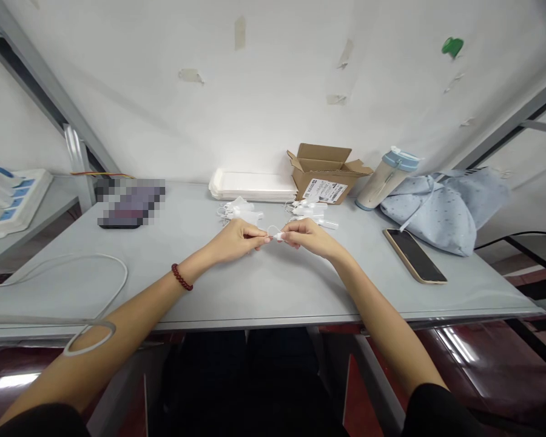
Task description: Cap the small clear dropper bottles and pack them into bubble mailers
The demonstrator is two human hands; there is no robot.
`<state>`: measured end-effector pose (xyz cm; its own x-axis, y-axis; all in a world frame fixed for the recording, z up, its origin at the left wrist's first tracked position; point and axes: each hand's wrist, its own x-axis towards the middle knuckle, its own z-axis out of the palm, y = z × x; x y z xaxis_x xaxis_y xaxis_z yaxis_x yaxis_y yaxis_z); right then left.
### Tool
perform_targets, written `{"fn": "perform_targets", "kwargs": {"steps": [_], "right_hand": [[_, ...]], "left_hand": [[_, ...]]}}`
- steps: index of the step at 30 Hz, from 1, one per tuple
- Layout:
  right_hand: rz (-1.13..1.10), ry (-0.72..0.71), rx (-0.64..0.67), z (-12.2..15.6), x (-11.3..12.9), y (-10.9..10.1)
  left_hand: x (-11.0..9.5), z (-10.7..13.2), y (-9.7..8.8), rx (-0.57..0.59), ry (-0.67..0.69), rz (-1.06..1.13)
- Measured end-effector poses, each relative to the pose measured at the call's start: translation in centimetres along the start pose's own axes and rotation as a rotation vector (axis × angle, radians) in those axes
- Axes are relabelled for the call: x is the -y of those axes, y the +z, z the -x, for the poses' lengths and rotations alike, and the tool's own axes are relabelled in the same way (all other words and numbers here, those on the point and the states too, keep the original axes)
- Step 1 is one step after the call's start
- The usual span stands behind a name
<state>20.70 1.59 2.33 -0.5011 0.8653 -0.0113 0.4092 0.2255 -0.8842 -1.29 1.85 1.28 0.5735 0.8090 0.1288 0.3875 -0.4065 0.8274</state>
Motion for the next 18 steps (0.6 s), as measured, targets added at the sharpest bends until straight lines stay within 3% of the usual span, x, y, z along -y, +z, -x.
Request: {"fn": "perform_targets", "kwargs": {"steps": [18], "right_hand": [[0.033, -0.039, 0.051, -0.28, -0.63, 0.89]], "left_hand": [[0.0, 0.06, 0.78, 0.051, 0.017, 0.017]]}}
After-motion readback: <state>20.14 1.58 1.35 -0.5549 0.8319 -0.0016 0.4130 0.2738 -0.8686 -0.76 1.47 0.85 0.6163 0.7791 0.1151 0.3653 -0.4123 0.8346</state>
